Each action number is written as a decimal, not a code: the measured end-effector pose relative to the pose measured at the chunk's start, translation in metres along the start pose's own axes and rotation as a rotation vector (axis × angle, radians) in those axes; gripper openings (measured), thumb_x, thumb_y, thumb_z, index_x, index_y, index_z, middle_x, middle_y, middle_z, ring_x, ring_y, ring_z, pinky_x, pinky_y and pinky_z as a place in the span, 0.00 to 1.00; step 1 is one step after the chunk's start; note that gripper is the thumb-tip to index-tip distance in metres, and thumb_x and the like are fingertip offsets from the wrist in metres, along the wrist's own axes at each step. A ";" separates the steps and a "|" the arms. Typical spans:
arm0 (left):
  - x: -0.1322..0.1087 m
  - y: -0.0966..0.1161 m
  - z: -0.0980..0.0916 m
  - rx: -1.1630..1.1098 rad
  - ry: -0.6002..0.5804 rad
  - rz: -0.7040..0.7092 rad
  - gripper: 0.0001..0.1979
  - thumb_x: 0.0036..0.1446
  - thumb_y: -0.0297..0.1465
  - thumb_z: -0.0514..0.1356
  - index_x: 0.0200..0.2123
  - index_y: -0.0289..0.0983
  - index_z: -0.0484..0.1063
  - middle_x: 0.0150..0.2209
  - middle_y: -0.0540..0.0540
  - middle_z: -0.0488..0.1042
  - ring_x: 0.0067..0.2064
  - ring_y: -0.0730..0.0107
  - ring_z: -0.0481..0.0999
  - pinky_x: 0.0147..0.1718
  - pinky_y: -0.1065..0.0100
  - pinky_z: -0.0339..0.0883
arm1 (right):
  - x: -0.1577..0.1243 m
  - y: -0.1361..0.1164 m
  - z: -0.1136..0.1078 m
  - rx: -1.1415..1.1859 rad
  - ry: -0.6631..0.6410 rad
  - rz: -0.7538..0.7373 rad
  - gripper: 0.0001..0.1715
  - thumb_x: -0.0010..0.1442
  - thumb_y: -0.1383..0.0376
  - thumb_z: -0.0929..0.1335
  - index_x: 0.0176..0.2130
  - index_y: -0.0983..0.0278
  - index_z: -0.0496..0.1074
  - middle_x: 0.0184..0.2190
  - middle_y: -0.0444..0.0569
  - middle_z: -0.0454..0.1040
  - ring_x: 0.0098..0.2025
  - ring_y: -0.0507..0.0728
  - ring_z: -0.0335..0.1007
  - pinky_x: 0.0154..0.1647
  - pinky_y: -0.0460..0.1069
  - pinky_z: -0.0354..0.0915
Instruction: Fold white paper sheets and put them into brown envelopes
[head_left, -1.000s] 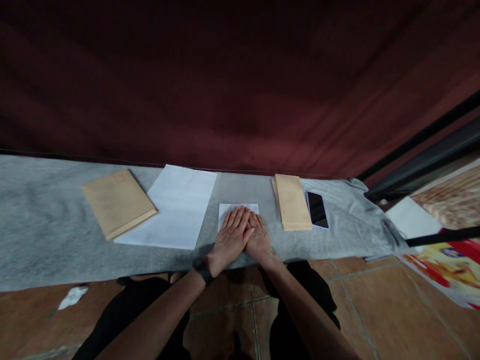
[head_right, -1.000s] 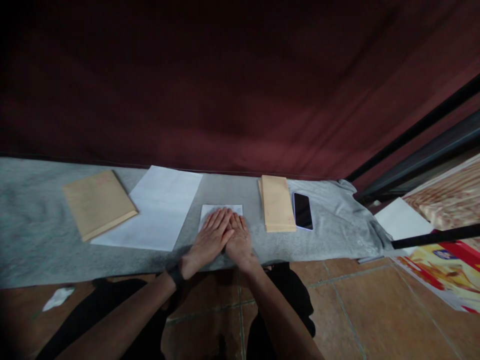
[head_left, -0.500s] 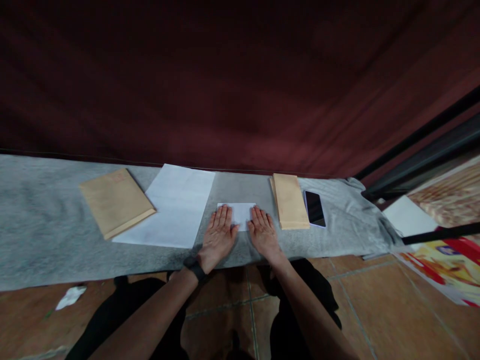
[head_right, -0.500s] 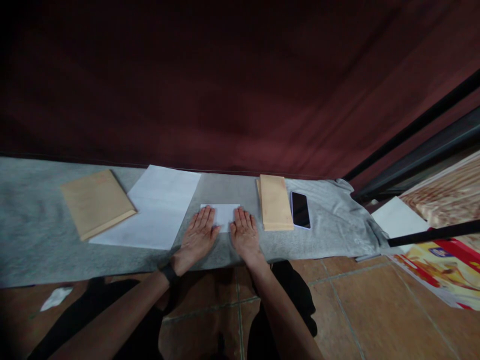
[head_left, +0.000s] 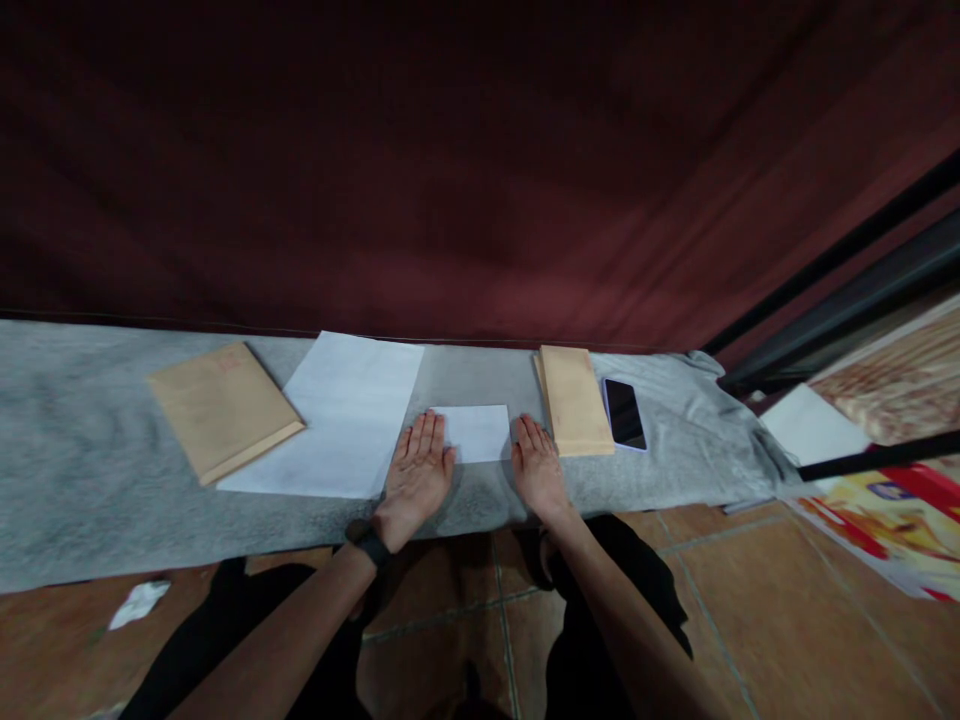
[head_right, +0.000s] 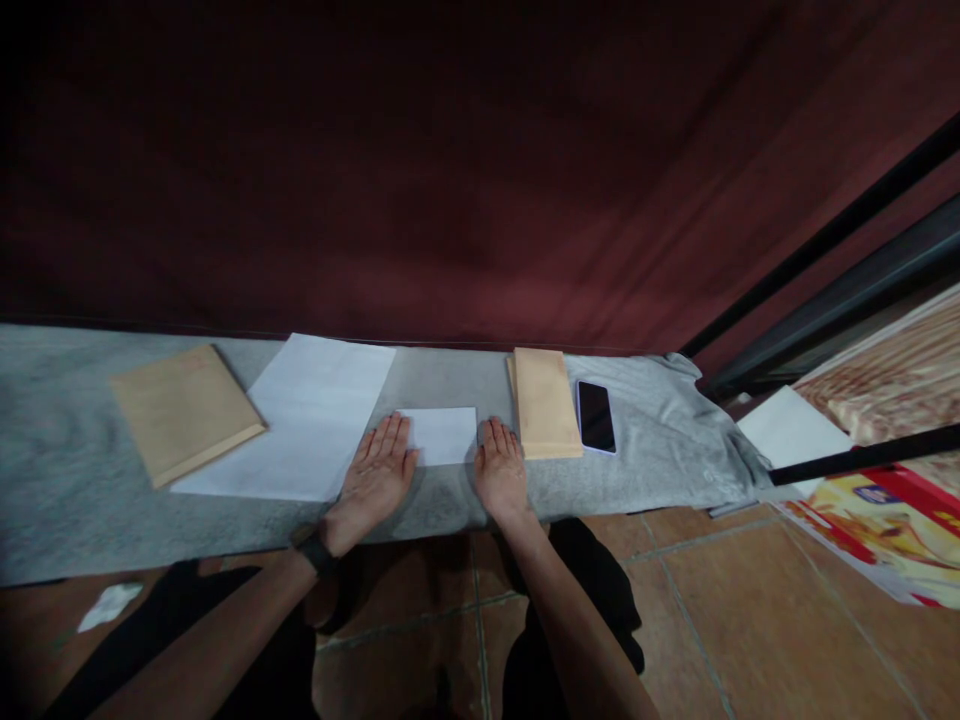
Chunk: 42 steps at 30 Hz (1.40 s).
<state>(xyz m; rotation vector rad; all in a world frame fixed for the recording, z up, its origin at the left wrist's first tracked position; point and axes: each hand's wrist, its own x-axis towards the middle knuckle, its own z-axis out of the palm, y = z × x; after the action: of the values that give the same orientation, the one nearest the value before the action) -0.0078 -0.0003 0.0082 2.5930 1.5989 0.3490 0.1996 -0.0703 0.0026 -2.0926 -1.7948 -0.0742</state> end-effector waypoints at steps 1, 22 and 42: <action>0.000 0.001 -0.001 0.008 -0.011 0.000 0.32 0.69 0.35 0.44 0.71 0.26 0.54 0.73 0.35 0.52 0.74 0.55 0.51 0.72 0.53 0.41 | 0.000 -0.002 -0.003 0.014 0.006 -0.014 0.30 0.71 0.69 0.57 0.68 0.74 0.61 0.70 0.61 0.59 0.72 0.62 0.54 0.70 0.60 0.57; 0.033 0.055 0.006 -0.210 -0.101 0.337 0.28 0.72 0.37 0.41 0.72 0.37 0.54 0.72 0.43 0.57 0.73 0.65 0.52 0.72 0.55 0.47 | -0.017 -0.018 0.012 0.089 -0.122 -0.352 0.30 0.69 0.67 0.61 0.68 0.71 0.62 0.67 0.60 0.65 0.72 0.61 0.54 0.74 0.62 0.49; 0.022 0.014 -0.005 0.001 -0.056 0.088 0.32 0.71 0.41 0.42 0.71 0.28 0.55 0.73 0.37 0.53 0.75 0.57 0.47 0.72 0.54 0.39 | -0.006 -0.008 0.000 -0.008 -0.106 -0.079 0.29 0.75 0.61 0.56 0.70 0.66 0.59 0.70 0.53 0.59 0.73 0.62 0.52 0.72 0.60 0.49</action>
<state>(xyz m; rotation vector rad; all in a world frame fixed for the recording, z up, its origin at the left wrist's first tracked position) 0.0123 0.0126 0.0188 2.6541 1.4716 0.2790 0.1907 -0.0752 0.0034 -2.0655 -1.9422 0.0084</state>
